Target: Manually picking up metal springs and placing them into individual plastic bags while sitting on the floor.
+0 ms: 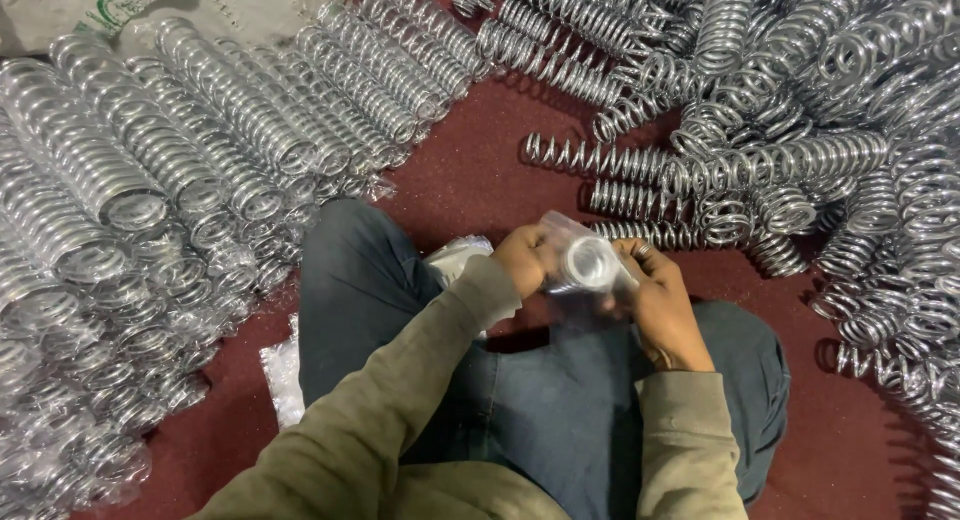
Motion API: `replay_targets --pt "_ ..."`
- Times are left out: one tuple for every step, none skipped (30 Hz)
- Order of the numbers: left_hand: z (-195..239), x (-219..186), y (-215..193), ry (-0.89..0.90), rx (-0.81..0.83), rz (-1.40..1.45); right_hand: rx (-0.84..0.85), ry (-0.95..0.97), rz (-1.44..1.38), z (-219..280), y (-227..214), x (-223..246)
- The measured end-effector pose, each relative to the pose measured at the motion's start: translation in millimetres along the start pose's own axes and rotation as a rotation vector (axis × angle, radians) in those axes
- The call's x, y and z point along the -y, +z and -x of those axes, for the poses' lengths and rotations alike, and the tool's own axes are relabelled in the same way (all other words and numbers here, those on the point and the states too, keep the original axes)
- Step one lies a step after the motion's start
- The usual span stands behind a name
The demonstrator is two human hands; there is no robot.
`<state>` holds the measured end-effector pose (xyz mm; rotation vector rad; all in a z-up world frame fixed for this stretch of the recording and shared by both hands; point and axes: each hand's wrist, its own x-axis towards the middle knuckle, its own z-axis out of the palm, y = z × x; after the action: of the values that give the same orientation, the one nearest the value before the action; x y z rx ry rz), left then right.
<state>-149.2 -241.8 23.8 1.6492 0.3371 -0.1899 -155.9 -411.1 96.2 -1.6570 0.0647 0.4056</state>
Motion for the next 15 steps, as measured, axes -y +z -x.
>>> replay_targets --pt "3.3 2.6 0.6 -0.004 0.001 0.001 0.000 0.004 0.000 -1.3 -0.2 1.2" --pt "6.6 5.1 1.2 0.010 -0.016 0.035 0.006 -0.017 0.001 -2.6 -0.3 2.5" --pt "10.1 7.5 1.7 0.023 -0.033 0.070 0.011 -0.038 0.002 -3.8 -0.4 3.9" --pt "14.3 -1.3 0.1 0.024 -0.032 0.069 0.010 -0.038 0.002 -12.3 -9.3 -9.1" --pt "18.7 -10.3 -1.3 -0.050 -0.030 0.029 0.063 -0.052 0.131 -20.7 -18.4 -21.9" --pt "24.0 -18.9 -1.8 -0.126 -0.027 -0.011 0.115 -0.063 0.259 -28.0 -28.2 -35.4" --pt "29.8 -20.4 1.9 -0.126 -0.025 -0.012 0.113 -0.061 0.258 -12.3 -14.9 -2.0" --pt "35.3 -22.3 4.5 -0.167 -0.028 -0.013 0.158 -0.085 0.365 2.3 -0.7 32.2" --pt "41.1 -24.3 6.9 -0.207 -0.031 -0.013 0.202 -0.109 0.472 17.5 13.7 66.4" --pt "44.5 -21.6 7.1 -0.206 -0.033 -0.013 0.203 -0.111 0.472 5.6 6.7 38.9" --pt "48.0 -19.0 7.2 -0.244 -0.065 0.009 0.151 -0.072 0.334 -6.1 -0.2 11.6" --pt "50.8 -17.0 8.6 -0.281 -0.093 0.032 0.096 -0.035 0.197 -17.9 -8.5 -15.1" --pt "47.8 -12.5 8.6 -0.277 -0.091 0.032 0.093 -0.038 0.198 -17.2 -6.1 -12.2" --pt "43.9 -8.5 8.3 -0.287 -0.089 0.056 0.100 -0.016 0.234 -17.4 -3.7 -9.1" --pt "39.9 -4.6 8.0 -0.297 -0.086 0.079 0.107 0.005 0.271 -17.7 -1.2 -5.9"
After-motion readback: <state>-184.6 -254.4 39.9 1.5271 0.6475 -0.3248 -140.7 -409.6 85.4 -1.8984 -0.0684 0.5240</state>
